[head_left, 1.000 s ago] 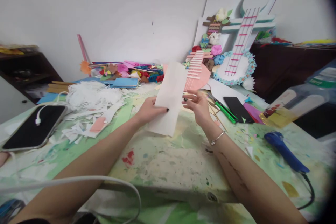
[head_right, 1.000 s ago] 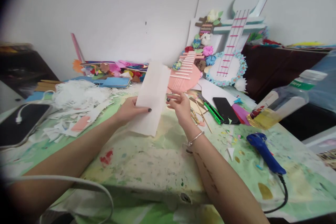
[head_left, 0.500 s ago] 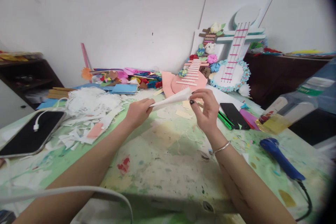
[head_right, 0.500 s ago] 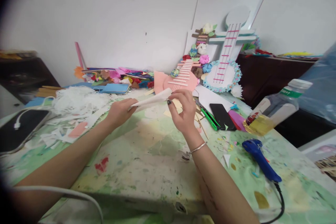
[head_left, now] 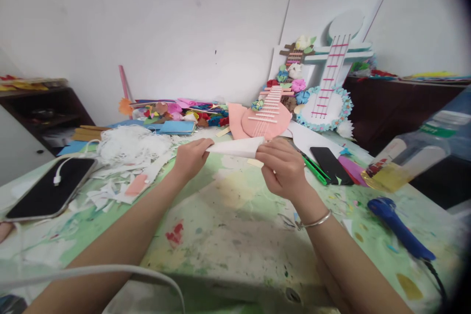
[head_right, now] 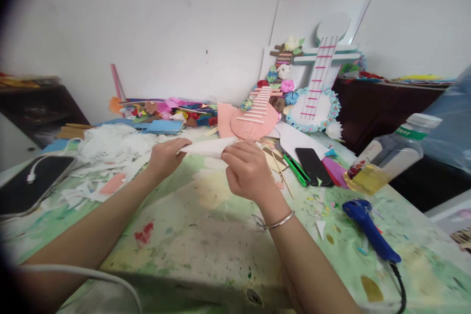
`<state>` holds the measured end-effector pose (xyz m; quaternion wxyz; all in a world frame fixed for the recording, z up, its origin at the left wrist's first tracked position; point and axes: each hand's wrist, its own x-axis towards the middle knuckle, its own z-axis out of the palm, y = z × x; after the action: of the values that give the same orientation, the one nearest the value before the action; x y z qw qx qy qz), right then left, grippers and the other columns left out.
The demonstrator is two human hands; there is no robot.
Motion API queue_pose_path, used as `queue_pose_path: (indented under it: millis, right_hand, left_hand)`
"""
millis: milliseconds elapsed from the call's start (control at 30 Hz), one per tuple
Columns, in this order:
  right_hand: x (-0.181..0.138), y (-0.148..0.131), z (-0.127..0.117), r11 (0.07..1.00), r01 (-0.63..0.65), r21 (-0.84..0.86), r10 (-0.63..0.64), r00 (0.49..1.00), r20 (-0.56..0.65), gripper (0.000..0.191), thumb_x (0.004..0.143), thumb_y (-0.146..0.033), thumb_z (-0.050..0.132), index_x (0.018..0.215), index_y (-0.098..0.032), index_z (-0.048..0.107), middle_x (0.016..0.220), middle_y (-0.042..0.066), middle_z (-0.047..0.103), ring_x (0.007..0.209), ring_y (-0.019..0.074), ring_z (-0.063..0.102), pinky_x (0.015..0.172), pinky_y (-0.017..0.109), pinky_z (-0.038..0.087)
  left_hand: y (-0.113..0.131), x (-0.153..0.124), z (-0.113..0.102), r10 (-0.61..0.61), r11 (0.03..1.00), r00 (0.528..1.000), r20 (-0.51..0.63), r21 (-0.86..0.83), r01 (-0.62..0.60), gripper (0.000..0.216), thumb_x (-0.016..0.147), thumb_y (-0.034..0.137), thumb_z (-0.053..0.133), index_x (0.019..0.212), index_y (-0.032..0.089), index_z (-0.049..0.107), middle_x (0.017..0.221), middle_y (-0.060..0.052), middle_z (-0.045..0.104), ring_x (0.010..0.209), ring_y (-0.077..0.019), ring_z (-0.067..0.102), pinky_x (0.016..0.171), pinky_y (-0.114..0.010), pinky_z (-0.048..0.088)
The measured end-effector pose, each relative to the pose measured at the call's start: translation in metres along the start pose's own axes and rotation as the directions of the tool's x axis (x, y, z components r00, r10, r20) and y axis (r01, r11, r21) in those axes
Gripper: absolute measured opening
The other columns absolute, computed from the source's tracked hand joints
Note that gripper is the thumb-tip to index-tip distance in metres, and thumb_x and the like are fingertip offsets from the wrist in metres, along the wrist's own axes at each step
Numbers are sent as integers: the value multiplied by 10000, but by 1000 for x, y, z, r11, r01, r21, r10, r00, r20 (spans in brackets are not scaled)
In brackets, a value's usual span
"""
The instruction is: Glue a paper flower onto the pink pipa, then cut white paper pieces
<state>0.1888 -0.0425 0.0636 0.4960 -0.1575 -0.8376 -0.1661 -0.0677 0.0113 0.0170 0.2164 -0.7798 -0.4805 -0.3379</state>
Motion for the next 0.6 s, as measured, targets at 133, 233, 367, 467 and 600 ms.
queue_pose_path:
  millis: [133,233,367,467,600]
  right_hand:
    - [4,-7,0,998,-57,-17,59,976,210,244,809,-17,387,772,-170,573,753,68,635,696,163,557,601,285,410]
    - [4,-7,0,985,-167,-53,174,896,408,240,800,-28,392,640,-188,472,603,15,518,533,126,421,500,264,305]
    - [1,-7,2,973,-225,-54,212,775,595,248,734,18,373,623,-199,419,624,14,505,538,124,406,496,249,300]
    - [0,-11,5,960,-272,-69,251,723,644,204,682,2,419,640,-195,455,645,26,529,558,133,437,489,249,316]
    - [-1,-15,12,948,-302,-103,299,726,620,94,735,-149,566,649,-177,542,602,32,570,519,143,470,465,270,337]
  left_hand:
    - [-3,-1,1,7,999,1000,-5,44,-7,270,795,95,437,945,192,639,965,-62,718,885,-207,662,685,-269,462]
    - [-5,-1,3,34,998,999,-28,52,-33,304,772,67,423,939,188,647,967,-68,717,881,-204,662,703,-273,477]
    - [-8,-1,2,70,996,997,-43,63,-67,365,714,26,403,927,186,652,955,-71,720,866,-198,663,716,-277,484]
    - [-8,0,0,87,995,995,-49,45,-84,355,711,28,391,892,181,655,916,-82,721,841,-198,662,722,-285,483]
    - [-6,-1,0,60,998,997,-38,31,-59,333,731,47,399,890,186,657,917,-82,723,826,-195,659,699,-277,468]
